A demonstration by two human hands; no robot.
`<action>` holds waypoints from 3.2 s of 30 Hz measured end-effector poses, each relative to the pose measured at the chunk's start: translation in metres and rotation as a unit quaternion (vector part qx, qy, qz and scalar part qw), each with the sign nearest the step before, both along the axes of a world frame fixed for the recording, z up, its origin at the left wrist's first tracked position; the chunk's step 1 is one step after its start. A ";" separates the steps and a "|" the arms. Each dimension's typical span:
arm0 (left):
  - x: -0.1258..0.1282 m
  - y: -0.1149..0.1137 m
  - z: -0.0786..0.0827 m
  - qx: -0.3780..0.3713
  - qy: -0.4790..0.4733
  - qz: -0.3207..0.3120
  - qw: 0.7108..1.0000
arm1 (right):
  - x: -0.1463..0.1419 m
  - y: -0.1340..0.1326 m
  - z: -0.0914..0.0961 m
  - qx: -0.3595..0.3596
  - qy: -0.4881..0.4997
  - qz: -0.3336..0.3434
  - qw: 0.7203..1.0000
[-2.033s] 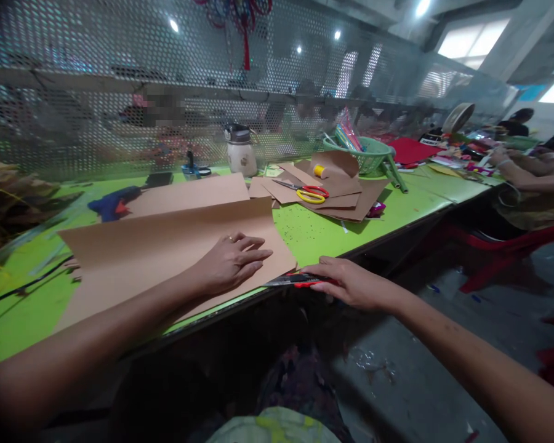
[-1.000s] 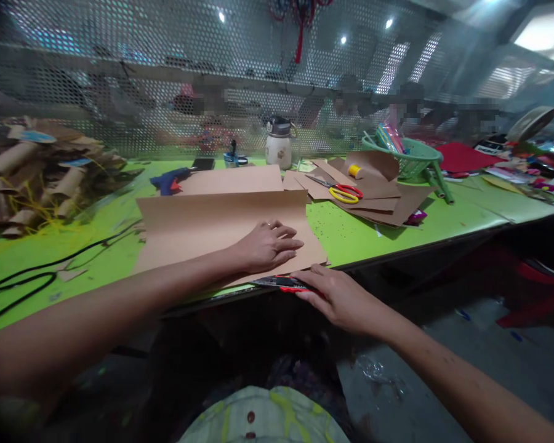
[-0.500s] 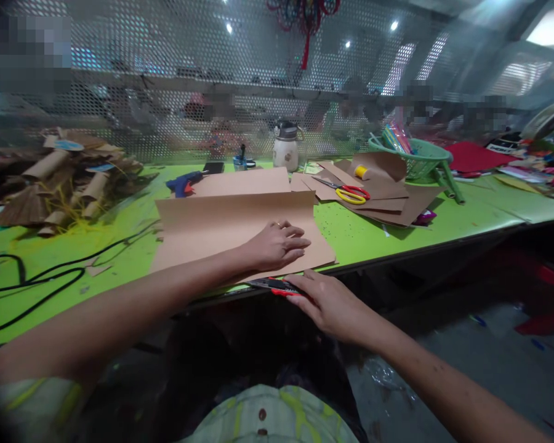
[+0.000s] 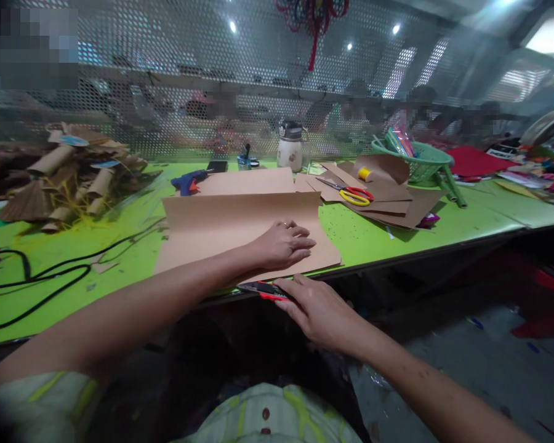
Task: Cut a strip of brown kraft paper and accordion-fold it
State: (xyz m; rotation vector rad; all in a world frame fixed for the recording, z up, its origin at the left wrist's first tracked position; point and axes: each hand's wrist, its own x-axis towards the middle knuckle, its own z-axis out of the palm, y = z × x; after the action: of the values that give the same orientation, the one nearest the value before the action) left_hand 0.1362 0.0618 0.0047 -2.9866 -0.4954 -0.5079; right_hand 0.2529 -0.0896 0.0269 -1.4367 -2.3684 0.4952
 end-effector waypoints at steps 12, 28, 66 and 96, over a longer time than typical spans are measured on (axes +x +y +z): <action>-0.019 0.005 0.019 -0.011 0.041 -0.084 0.996 | 0.002 0.000 0.001 -0.001 -0.020 0.005 1.000; -0.209 -0.052 0.030 -0.125 0.008 0.126 0.984 | 0.020 -0.003 -0.009 -0.011 -0.022 0.024 0.999; -0.214 -0.050 0.010 -0.064 -0.014 0.079 0.995 | -0.060 0.000 -0.012 -0.047 0.027 0.099 0.994; -0.214 -0.052 0.023 -0.129 -0.023 0.099 0.986 | -0.014 -0.019 0.017 -0.081 0.117 0.079 0.987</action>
State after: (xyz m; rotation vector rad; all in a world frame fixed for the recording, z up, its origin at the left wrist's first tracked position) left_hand -0.0777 0.0096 0.0275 -3.1210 -0.9186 -0.5340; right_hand 0.2384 -0.1089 0.0437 -1.1847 -2.3036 0.8671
